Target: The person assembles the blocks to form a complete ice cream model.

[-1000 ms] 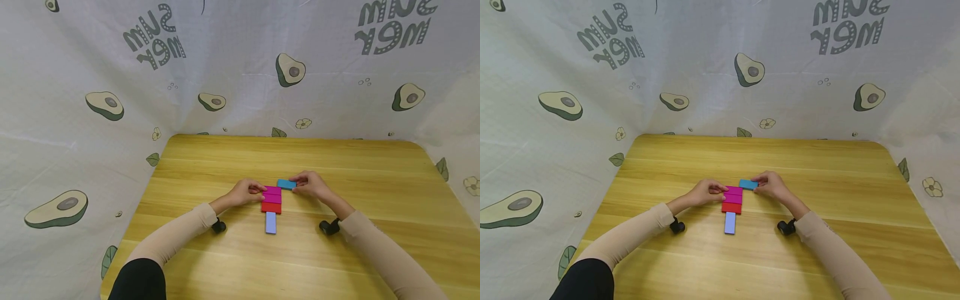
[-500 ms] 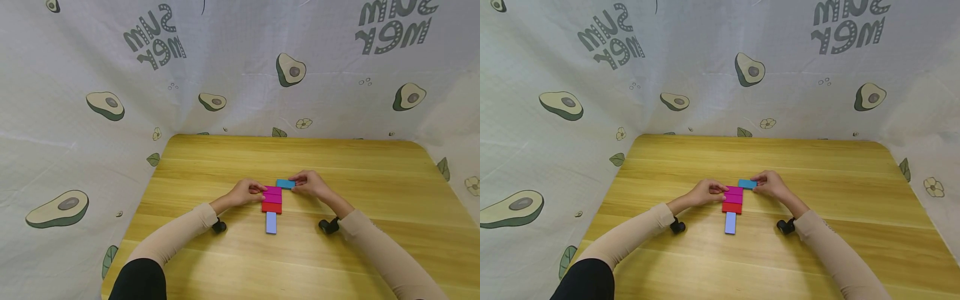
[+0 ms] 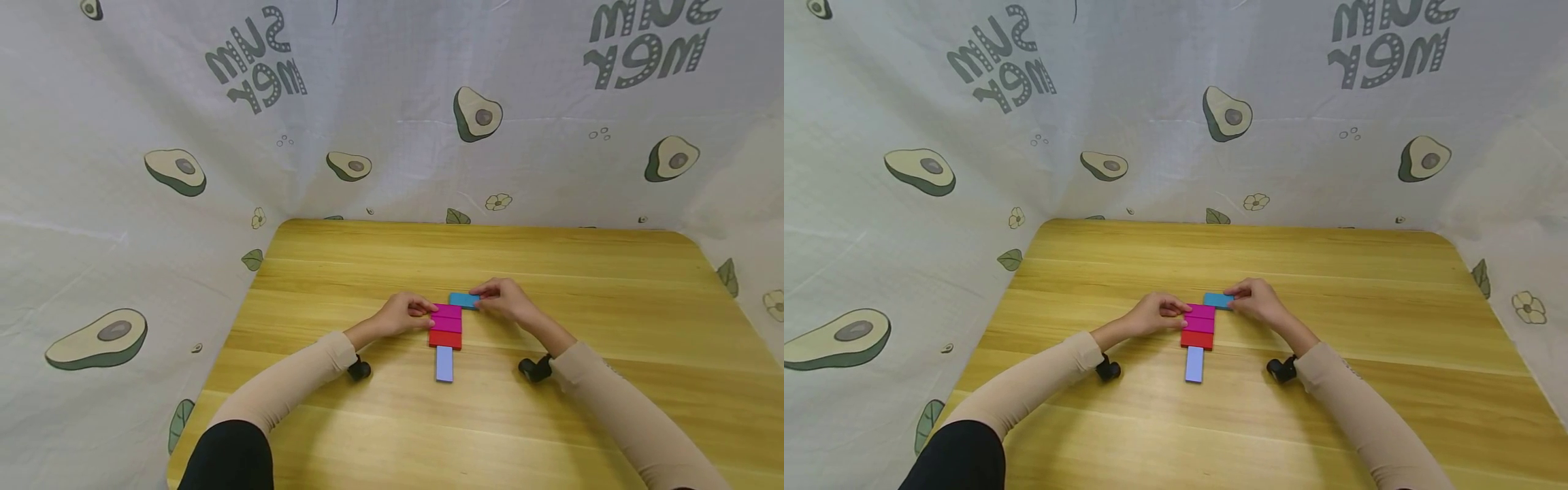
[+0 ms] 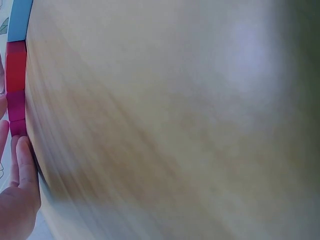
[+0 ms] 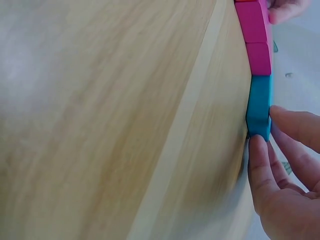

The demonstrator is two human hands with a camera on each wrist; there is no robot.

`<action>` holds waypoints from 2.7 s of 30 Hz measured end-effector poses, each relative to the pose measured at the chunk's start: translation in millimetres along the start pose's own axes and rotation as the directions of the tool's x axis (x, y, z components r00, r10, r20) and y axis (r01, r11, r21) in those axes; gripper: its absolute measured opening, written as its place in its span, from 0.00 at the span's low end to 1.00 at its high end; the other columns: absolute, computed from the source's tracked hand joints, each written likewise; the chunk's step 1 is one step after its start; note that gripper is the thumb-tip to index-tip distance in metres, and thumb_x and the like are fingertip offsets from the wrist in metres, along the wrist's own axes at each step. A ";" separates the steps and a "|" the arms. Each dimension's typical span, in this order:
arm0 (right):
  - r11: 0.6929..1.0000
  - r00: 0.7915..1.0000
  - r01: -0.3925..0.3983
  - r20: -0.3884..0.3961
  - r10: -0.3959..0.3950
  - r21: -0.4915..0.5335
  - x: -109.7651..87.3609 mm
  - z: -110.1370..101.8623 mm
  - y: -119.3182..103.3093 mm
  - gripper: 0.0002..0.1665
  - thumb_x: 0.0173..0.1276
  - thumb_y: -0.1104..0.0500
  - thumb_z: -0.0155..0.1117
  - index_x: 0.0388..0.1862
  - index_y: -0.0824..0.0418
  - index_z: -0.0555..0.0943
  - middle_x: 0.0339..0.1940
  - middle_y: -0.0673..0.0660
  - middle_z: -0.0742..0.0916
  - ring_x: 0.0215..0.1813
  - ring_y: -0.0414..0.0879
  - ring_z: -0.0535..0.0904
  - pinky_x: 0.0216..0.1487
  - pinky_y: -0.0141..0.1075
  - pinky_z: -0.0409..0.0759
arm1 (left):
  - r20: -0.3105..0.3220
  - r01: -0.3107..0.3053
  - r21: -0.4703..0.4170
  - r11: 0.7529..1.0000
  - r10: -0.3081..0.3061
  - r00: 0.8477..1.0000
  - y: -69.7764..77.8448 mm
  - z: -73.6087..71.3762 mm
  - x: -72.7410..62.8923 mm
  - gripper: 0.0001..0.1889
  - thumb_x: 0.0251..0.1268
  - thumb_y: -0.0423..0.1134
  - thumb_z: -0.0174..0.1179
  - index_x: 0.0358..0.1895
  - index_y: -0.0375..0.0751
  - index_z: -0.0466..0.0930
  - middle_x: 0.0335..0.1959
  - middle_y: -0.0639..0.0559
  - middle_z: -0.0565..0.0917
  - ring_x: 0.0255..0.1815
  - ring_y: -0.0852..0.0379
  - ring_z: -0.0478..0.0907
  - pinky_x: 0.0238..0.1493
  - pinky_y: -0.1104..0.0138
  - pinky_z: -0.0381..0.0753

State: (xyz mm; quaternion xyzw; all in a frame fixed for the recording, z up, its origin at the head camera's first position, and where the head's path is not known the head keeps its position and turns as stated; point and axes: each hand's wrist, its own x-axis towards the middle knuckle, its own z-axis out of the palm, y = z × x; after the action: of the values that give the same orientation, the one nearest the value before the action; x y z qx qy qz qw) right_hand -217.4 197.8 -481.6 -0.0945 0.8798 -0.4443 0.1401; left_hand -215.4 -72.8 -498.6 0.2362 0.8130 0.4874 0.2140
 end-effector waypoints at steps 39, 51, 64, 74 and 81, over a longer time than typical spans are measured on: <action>0.995 1.000 0.016 -0.007 -0.015 0.101 8.5 13.5 -7.1 0.15 0.69 0.68 0.66 0.52 0.76 0.83 0.50 0.70 0.83 0.47 0.56 0.78 0.40 0.27 0.78 | 0.004 0.005 -0.025 1.000 -0.005 1.000 -0.4 -1.6 0.4 0.13 0.63 0.30 0.69 0.50 0.34 0.86 0.53 0.47 0.85 0.50 0.60 0.80 0.52 0.74 0.80; 0.993 0.999 0.028 0.012 -0.030 0.115 11.9 16.1 -8.7 0.16 0.69 0.69 0.65 0.53 0.77 0.82 0.51 0.71 0.83 0.48 0.56 0.78 0.41 0.26 0.78 | 0.008 0.007 -0.031 0.999 -0.006 1.000 -0.9 -1.2 0.6 0.13 0.63 0.30 0.68 0.51 0.33 0.86 0.52 0.45 0.84 0.50 0.59 0.80 0.53 0.74 0.80; 0.995 1.000 0.025 0.007 -0.026 0.096 15.4 19.3 -9.6 0.15 0.69 0.68 0.66 0.51 0.76 0.83 0.50 0.69 0.84 0.47 0.55 0.78 0.41 0.26 0.78 | 0.006 0.011 -0.023 1.000 -0.011 1.000 -1.5 -1.4 0.2 0.13 0.63 0.31 0.69 0.51 0.34 0.86 0.52 0.47 0.85 0.50 0.59 0.80 0.53 0.74 0.80; 0.993 0.999 0.030 0.013 -0.032 0.111 16.3 19.9 -9.9 0.15 0.69 0.69 0.65 0.51 0.77 0.82 0.48 0.69 0.84 0.44 0.53 0.77 0.39 0.26 0.78 | 0.008 0.004 -0.019 1.000 -0.004 1.000 -1.6 -2.3 1.3 0.14 0.63 0.32 0.69 0.51 0.35 0.86 0.52 0.47 0.85 0.50 0.60 0.80 0.52 0.74 0.80; 0.995 0.999 0.030 0.014 -0.031 0.098 17.9 20.0 -10.2 0.15 0.69 0.69 0.65 0.52 0.77 0.82 0.48 0.70 0.84 0.45 0.53 0.78 0.40 0.26 0.77 | 0.013 -0.006 -0.015 1.000 0.006 1.000 0.9 -3.5 0.4 0.14 0.63 0.31 0.69 0.51 0.34 0.86 0.53 0.46 0.85 0.51 0.57 0.80 0.53 0.73 0.80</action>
State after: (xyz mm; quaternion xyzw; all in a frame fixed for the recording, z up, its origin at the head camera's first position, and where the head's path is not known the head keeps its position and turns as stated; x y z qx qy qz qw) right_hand -227.3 171.4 -487.5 -0.1042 0.8543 -0.4882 0.1446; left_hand -217.7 -74.6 -496.3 0.2403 0.8071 0.4926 0.2196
